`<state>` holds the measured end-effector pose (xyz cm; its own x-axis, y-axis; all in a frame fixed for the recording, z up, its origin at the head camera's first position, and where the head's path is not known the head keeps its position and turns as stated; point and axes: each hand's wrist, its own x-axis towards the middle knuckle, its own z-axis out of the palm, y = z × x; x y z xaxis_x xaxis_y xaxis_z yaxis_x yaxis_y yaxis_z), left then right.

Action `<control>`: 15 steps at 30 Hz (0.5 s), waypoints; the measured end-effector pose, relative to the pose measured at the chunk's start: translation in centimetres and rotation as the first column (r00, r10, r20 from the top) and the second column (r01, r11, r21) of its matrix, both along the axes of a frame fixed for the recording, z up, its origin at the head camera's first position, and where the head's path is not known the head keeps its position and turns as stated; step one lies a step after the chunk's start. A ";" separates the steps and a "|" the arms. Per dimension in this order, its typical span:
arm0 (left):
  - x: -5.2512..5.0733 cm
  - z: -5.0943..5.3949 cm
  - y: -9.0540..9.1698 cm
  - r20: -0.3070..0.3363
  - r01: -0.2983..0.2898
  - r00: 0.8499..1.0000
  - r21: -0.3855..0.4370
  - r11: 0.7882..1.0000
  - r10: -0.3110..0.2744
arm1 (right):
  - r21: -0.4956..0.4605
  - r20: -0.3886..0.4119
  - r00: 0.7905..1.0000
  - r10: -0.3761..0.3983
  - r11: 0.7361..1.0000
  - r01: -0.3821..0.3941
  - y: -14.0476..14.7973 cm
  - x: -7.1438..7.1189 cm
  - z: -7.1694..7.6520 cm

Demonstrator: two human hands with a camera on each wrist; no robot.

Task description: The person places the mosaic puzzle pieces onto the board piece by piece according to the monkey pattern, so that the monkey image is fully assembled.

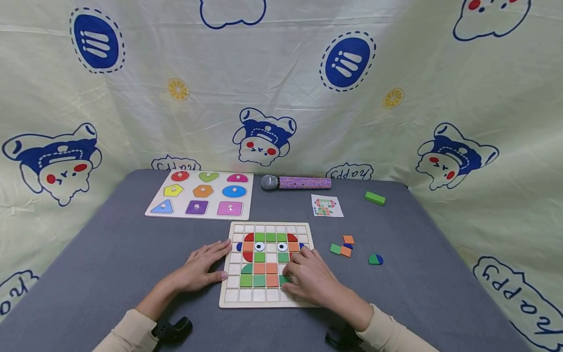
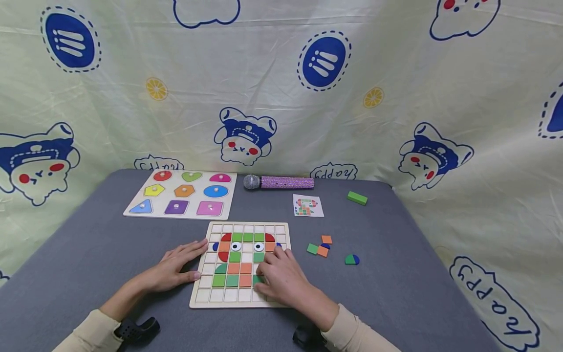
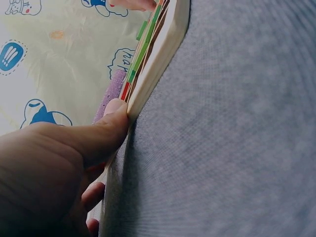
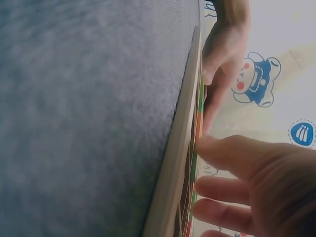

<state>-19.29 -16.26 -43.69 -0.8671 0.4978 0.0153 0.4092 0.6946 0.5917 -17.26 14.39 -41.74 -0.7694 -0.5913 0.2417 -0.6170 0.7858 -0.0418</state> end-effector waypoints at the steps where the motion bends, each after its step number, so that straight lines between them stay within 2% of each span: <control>1: 0.0 0.0 0.0 0.000 0.000 1.000 0.001 1.000 0.000 | -0.005 0.004 1.000 -0.003 1.000 0.003 0.1 0.0 0.0; 8: 0.1 0.1 0.0 -0.001 0.006 1.000 0.011 1.000 -0.006 | -0.081 0.009 0.998 -0.060 0.995 0.061 1.8 -0.7 0.3; 15: 0.0 -0.1 -0.1 -0.003 0.008 1.000 0.006 1.000 -0.008 | -0.102 0.005 0.987 -0.162 0.982 0.161 5.5 -2.4 0.6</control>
